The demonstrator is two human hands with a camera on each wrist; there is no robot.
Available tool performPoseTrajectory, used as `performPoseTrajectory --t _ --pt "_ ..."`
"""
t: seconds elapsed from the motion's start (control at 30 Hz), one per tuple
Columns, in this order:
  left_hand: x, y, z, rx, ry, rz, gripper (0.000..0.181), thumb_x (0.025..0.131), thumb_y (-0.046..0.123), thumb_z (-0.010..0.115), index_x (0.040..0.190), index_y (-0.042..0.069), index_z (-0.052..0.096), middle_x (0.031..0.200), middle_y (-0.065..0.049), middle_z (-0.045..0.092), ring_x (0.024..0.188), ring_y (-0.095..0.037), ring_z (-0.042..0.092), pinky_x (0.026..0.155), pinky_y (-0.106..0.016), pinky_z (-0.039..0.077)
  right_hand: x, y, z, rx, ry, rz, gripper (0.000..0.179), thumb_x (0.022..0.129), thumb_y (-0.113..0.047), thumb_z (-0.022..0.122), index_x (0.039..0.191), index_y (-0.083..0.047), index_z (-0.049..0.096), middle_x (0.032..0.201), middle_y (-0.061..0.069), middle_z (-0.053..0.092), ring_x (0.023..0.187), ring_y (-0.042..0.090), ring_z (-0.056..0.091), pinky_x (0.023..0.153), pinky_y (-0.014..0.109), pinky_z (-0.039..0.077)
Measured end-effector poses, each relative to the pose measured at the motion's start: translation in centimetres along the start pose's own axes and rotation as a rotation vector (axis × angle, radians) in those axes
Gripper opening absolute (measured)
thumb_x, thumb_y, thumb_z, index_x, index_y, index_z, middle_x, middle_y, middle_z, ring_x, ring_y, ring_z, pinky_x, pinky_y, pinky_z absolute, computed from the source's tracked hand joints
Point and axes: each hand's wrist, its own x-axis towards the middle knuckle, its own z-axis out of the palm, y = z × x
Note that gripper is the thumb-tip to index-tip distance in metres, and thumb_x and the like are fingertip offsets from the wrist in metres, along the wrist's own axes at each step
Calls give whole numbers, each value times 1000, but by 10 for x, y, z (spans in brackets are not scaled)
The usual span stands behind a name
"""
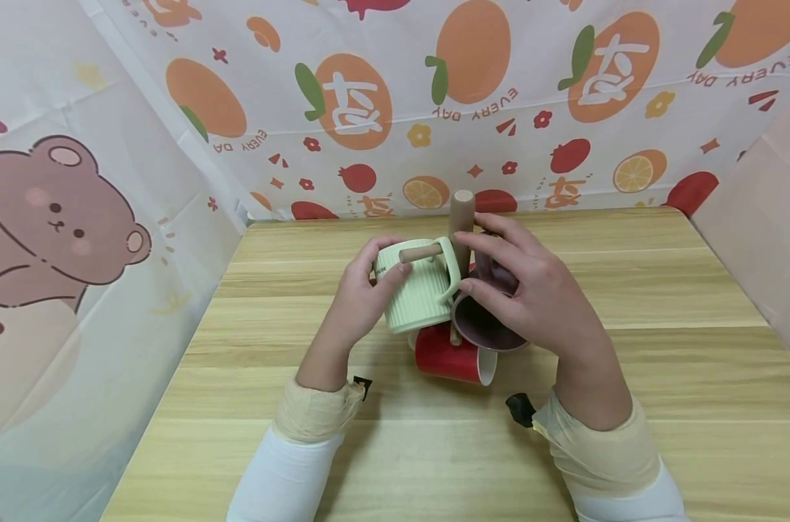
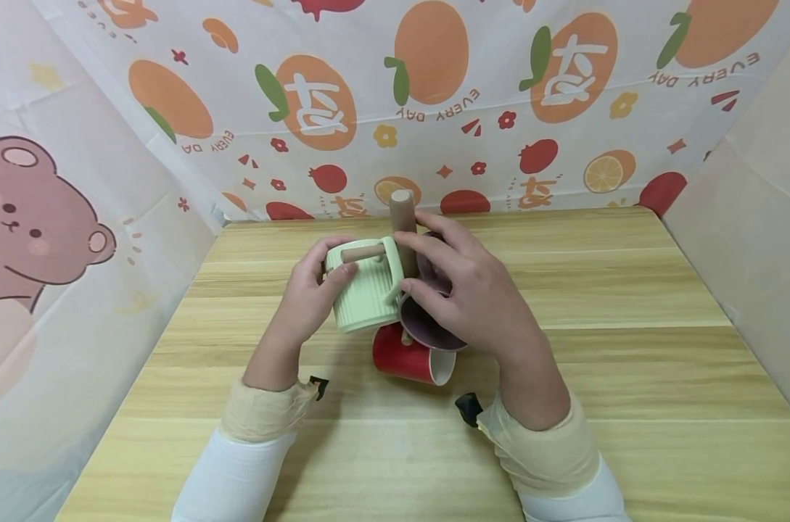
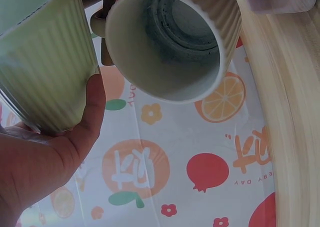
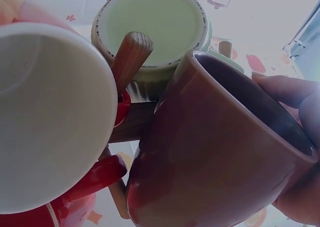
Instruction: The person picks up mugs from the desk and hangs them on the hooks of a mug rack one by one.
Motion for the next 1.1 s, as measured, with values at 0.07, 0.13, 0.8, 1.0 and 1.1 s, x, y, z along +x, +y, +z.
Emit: performPoseTrajectory --t 0.07,0.13,0.8,1.0,1.1 --pt "0 -1 0 -3 -1 3 38 96 28 60 131 16 53 119 -11 54 94 -26 61 70 -39 59 0 0 0 3 10 11 53 81 -17 80 132 -14 63 145 7 50 129 24 51 101 47 49" --pt "1 -2 0 -5 -1 6 38 96 28 60 131 15 53 119 -11 54 94 -26 60 70 -39 59 0 0 1 13 18 20 53 82 -16 80 132 -13 63 144 7 51 128 23 51 101 46 48" --pt "3 -4 -14 267 -89 101 59 98 55 48 149 28 37 151 1 40 128 -19 47 90 -41 55 -5 17 -7 57 -42 -70 79 92 -57 58 152 -11 36 161 6 26 149 27 24 116 50 29" --pt "5 -1 -32 551 -93 130 67 98 63 39 155 32 25 159 3 31 144 -22 32 107 -52 42 -7 42 -19 35 -27 -117 86 94 -68 40 156 -11 25 163 11 22 151 32 16 121 54 17" --pt "12 -6 -48 677 -63 135 66 99 58 41 156 31 22 161 3 28 148 -24 25 114 -58 30 -7 68 -25 19 -31 -60 83 95 -68 35 157 -15 22 163 11 21 152 31 10 121 57 9"
